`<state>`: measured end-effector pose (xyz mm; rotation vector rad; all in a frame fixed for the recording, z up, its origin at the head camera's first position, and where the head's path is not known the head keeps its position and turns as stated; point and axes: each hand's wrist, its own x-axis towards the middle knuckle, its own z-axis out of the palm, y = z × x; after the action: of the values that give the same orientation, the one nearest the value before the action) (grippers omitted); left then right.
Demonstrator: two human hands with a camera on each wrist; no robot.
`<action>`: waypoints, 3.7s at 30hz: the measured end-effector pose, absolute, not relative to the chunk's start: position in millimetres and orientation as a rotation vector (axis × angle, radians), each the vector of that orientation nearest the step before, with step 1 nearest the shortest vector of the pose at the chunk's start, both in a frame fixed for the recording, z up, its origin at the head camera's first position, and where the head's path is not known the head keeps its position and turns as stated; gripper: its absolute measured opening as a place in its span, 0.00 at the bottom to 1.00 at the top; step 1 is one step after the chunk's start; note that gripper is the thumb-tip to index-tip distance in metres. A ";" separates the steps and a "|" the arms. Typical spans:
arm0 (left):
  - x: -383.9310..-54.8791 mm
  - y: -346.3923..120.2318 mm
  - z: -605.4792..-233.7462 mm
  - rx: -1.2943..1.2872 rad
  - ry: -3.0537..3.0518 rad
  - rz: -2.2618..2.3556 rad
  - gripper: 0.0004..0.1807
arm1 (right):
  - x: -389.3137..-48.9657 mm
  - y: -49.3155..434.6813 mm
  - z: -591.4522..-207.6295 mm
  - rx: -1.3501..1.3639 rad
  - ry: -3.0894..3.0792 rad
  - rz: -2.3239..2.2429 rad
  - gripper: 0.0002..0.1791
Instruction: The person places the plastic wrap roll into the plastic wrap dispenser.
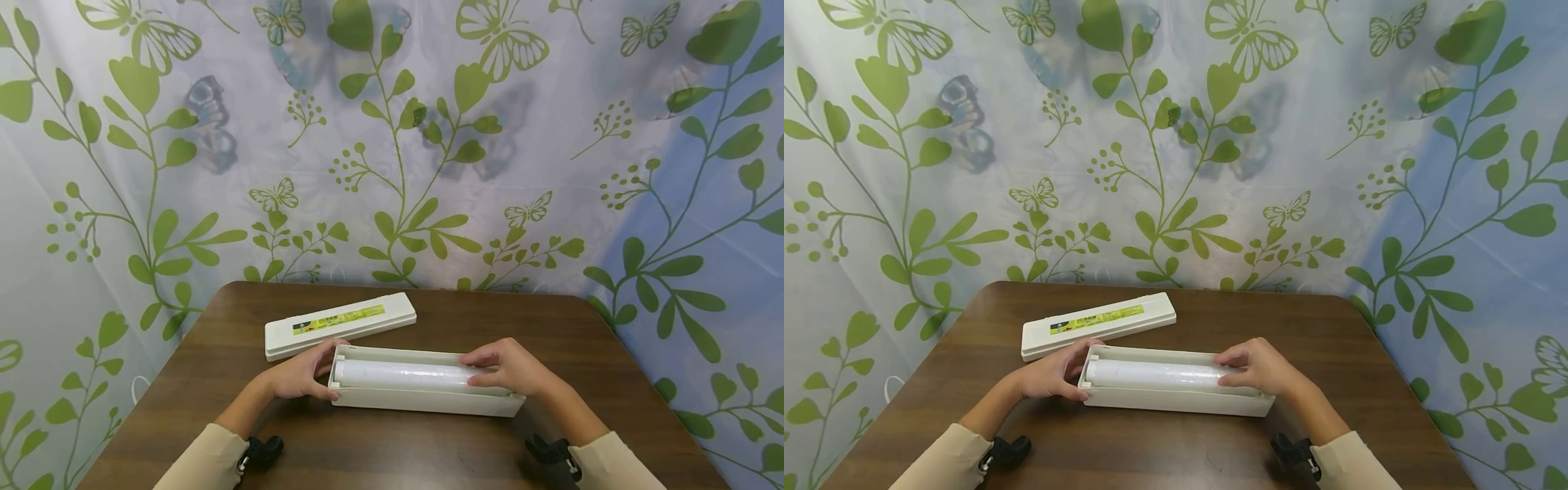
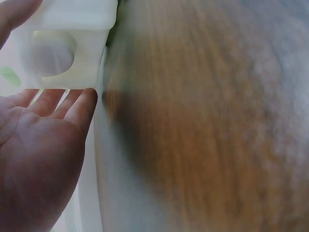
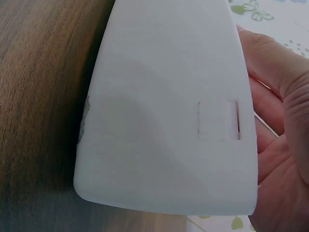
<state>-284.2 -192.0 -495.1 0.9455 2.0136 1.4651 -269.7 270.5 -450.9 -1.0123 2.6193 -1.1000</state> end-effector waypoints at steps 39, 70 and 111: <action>-284.3 -193.0 -497.4 0.930 1.960 1.517 0.53 | -250.9 314.9 -459.1 -0.750 2.732 -1.798 0.13; -278.2 -191.3 -494.2 0.890 1.957 1.565 0.54 | -250.9 346.0 -498.0 -0.688 2.567 -1.946 0.20; -271.2 -194.4 -492.3 0.880 1.967 1.624 0.56 | -249.9 349.4 -505.4 -0.835 2.084 -1.751 0.53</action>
<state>-271.2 -194.4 -492.3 0.8803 1.9669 1.6241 -249.9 349.4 -505.4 -0.8346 2.0836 -1.7512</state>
